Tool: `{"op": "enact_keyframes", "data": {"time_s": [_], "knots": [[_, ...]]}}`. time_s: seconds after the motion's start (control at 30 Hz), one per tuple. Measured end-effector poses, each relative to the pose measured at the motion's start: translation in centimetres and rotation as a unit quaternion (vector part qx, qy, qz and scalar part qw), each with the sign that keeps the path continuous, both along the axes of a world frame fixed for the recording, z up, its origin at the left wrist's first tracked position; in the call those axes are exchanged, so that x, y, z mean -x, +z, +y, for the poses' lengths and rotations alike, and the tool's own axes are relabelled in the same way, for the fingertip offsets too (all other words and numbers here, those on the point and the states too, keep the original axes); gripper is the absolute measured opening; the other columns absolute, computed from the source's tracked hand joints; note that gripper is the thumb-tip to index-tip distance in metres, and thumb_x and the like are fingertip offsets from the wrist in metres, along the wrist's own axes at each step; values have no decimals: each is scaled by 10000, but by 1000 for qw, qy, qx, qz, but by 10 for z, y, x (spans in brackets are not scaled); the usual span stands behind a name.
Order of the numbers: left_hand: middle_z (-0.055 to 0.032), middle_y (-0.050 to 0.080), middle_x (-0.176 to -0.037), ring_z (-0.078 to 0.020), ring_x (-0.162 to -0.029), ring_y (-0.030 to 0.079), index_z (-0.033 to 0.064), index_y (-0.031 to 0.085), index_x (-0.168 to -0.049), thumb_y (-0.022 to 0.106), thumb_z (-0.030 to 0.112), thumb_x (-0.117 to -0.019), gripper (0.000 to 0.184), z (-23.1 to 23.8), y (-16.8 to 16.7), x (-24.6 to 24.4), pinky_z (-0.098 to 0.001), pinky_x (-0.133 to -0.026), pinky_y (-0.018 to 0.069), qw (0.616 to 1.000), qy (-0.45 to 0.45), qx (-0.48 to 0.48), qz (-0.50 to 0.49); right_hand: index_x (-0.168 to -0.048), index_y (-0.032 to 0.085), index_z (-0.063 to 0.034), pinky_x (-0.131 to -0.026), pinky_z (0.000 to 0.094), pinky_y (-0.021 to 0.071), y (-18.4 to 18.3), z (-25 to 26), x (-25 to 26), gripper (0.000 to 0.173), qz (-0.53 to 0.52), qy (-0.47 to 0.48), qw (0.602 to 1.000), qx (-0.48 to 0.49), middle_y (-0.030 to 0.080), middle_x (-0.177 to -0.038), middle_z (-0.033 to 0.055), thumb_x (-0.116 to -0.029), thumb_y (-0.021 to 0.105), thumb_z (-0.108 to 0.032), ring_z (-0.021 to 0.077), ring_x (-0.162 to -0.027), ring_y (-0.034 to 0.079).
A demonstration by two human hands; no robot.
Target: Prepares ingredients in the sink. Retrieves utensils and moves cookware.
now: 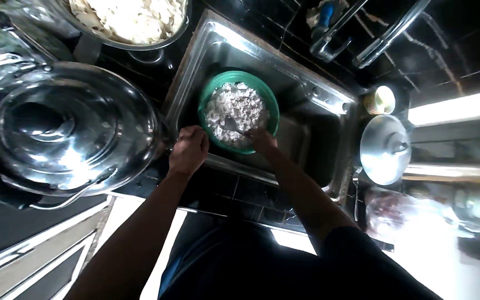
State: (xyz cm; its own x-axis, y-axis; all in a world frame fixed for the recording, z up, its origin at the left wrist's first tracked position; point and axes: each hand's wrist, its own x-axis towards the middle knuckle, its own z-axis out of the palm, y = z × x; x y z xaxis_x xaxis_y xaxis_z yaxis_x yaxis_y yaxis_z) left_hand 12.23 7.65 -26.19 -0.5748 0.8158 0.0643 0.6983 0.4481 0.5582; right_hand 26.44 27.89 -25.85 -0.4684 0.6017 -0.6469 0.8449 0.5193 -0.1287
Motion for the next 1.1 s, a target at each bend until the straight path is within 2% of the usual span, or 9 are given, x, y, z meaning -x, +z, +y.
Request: {"op": "enact_keyframes", "data": {"time_s": [0.1, 0.23, 0.37, 0.57, 0.77, 0.9, 0.93, 1.03, 1.1], "knots": [[-163, 662, -1298, -350, -1261, 613, -2, 713, -1077, 527, 168, -1047, 253, 0, -2, 0, -503, -1034, 520, 1000, -3, 8, 10, -1395, 611, -291, -876, 654, 523, -15, -7, 0, 411, -66, 32, 997, -29, 666, -1330, 126, -987, 615, -244, 386, -1188, 644], [-182, 659, -1310, -375, -1262, 613, -9, 719, -1089, 543, 167, -1040, 254, 0, -1, 0, -531, -1036, 515, 1000, -2, 8, 6, -1224, 696, -92, -806, 622, 539, 52, -13, 11, 274, -94, 67, 990, -86, 692, -1213, 187, -965, 607, -104, 408, -1100, 667], [-179, 647, -1332, -378, -1289, 592, -8, 711, -1113, 532, 167, -1049, 259, 1, 3, -1, -538, -1053, 499, 1000, 1, 23, -15, -1330, 663, -231, -851, 639, 527, 68, -16, 5, 348, -59, 53, 996, -51, 681, -1285, 137, -990, 593, -201, 388, -1157, 653], [-170, 653, -1323, -365, -1284, 598, -10, 709, -1086, 544, 153, -1040, 236, 1, 1, -1, -522, -1052, 506, 1000, 1, 23, 3, -1392, 610, -295, -867, 663, 517, -9, -18, -2, 383, -48, 43, 998, -1, 680, -1300, 135, -1014, 578, -242, 394, -1175, 648], [-176, 656, -1308, -364, -1272, 607, 0, 713, -1076, 533, 170, -1038, 250, 0, -6, 0, -517, -1039, 518, 1000, -2, 6, 9, -1237, 705, -159, -812, 635, 532, 66, 0, -3, 281, -90, 104, 987, -78, 692, -1230, 169, -983, 587, -145, 407, -1105, 666], [-179, 656, -1313, -381, -1270, 607, -8, 712, -1081, 531, 159, -1038, 250, 0, -1, -1, -535, -1029, 517, 1000, -2, 9, -1, -1300, 682, -277, -844, 658, 524, 29, 31, -46, 293, -61, 136, 988, -34, 691, -1263, 123, -1035, 568, -331, 385, -1139, 660], [-176, 651, -1321, -378, -1280, 599, -4, 710, -1082, 527, 163, -1042, 251, 1, 0, 0, -534, -1038, 512, 1000, -1, 13, -6, -1277, 691, -294, -780, 659, 533, 10, 35, -57, 281, -35, 133, 990, -43, 717, -1195, 122, -1015, 596, -326, 389, -1064, 685], [-174, 651, -1324, -369, -1297, 587, -1, 712, -1095, 520, 167, -1048, 259, 0, -3, -1, -519, -1063, 495, 1000, -4, 18, -1, -1393, 626, -301, -874, 669, 511, -4, 38, -52, 453, -95, 107, 989, -42, 697, -1250, 145, -969, 613, -144, 415, -1133, 656], [-187, 666, -1290, -380, -1272, 604, -13, 711, -1068, 530, 148, -1038, 244, 0, -5, 0, -521, -1050, 503, 1000, -9, -1, 18, -1357, 646, -245, -821, 669, 521, 0, 42, -40, 467, -126, 150, 978, -74, 692, -1215, 193, -925, 628, -70, 448, -1090, 660]]}}
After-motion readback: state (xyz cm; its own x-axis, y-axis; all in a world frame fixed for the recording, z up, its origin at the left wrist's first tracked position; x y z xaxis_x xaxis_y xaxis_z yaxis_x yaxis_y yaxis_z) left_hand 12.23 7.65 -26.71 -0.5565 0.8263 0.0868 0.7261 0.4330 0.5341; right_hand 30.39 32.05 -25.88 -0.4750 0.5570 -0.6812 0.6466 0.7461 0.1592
